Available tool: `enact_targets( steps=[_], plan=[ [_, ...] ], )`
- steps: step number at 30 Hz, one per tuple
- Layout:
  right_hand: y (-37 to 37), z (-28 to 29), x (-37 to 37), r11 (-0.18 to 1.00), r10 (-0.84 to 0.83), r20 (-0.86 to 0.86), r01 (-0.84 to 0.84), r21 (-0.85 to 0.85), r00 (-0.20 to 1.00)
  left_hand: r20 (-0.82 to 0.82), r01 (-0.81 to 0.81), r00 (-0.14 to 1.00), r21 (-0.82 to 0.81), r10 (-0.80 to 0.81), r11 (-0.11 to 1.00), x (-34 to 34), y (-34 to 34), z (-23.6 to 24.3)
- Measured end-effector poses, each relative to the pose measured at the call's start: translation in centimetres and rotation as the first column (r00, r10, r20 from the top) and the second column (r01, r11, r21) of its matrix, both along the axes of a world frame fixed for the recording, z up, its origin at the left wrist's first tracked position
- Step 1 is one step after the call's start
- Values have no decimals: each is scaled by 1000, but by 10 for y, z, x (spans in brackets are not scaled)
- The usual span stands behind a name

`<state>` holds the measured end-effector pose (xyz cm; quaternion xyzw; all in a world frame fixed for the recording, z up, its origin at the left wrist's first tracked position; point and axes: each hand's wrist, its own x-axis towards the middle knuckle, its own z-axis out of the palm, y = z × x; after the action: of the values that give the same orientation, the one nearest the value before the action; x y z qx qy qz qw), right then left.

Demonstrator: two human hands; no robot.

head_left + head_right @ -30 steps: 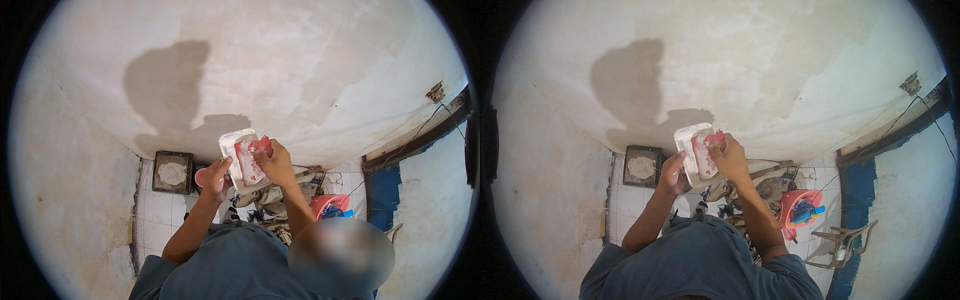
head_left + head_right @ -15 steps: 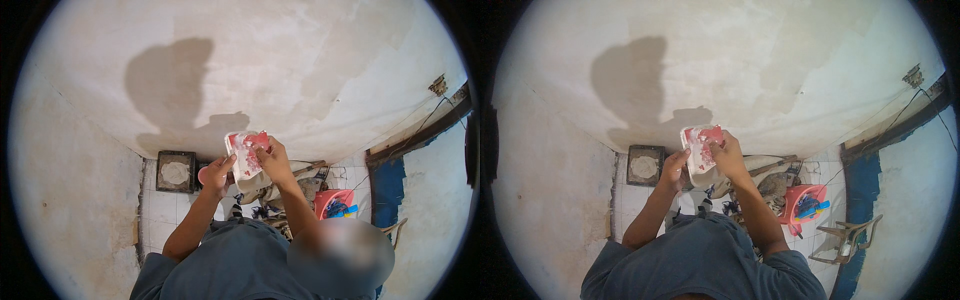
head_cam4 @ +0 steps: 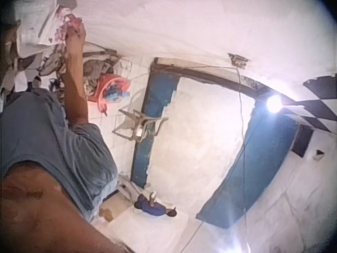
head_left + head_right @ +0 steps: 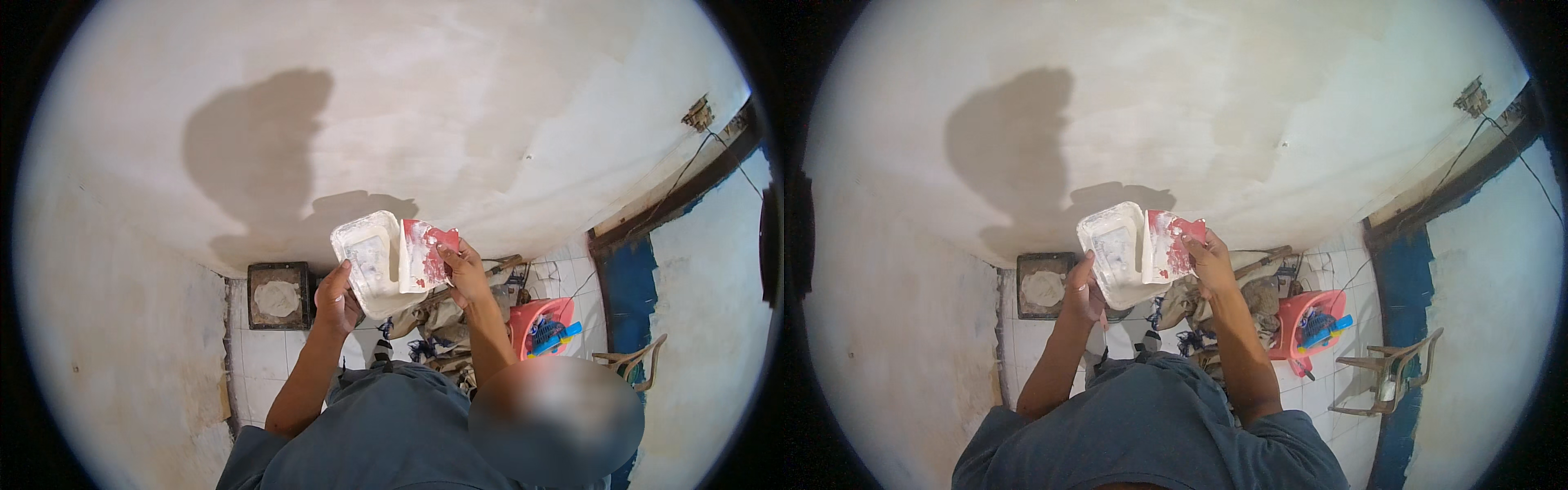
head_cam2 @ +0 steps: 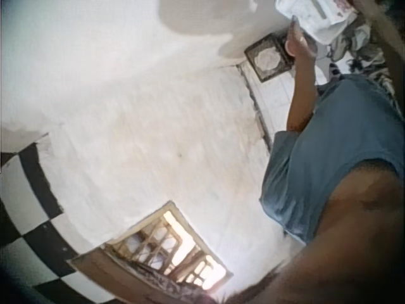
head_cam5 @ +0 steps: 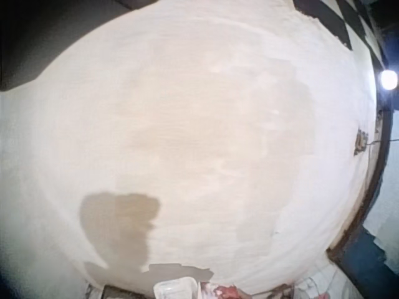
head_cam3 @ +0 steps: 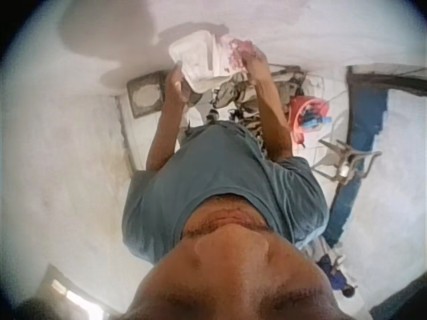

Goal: The person patches a wall by applying a white compound from a container onto a section of the wall using a scraper.

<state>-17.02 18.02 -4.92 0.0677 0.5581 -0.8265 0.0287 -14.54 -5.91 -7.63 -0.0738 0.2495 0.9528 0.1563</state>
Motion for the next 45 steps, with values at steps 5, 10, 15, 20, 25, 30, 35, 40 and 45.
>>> enact_targets(
  steps=[5, 10, 15, 20, 25, 30, 35, 40, 45],
  plan=[
    [-8, 0, 6, 984, -65, 31, 69, -166, 997, -44, -40, 998, -55, 37, 998, 11, -12, -8],
    [9, -22, -19, 944, -123, 37, 129, -304, 992, -58, -115, 992, -50, 112, 992, 23, -22, -1],
    [32, -22, -54, 839, -289, 121, 313, -445, 949, -36, -181, 983, -115, 178, 977, 31, -12, 13],
    [15, -26, -88, 815, -343, 20, 308, -491, 939, -23, -231, 973, -157, 230, 960, 48, -26, 19],
    [-1, 78, -141, 931, -330, -128, 300, -209, 935, 0, -246, 968, -191, 250, 950, 55, -31, 22],
    [-5, 145, -89, 888, -343, -173, 259, -380, 923, 9, -252, 966, -183, 258, 950, 65, -38, 12],
    [19, 30, -74, 821, -412, -66, 339, -460, 909, -14, -262, 964, -182, 264, 948, 70, -40, 7],
    [3, -65, -90, 777, -380, 154, 405, -481, 912, -34, -260, 966, -160, 258, 952, 71, -46, 8],
    [-16, -11, -119, 823, -337, 22, 306, -478, 941, -26, -286, 958, -180, 286, 941, 70, -49, 13]
  ],
)
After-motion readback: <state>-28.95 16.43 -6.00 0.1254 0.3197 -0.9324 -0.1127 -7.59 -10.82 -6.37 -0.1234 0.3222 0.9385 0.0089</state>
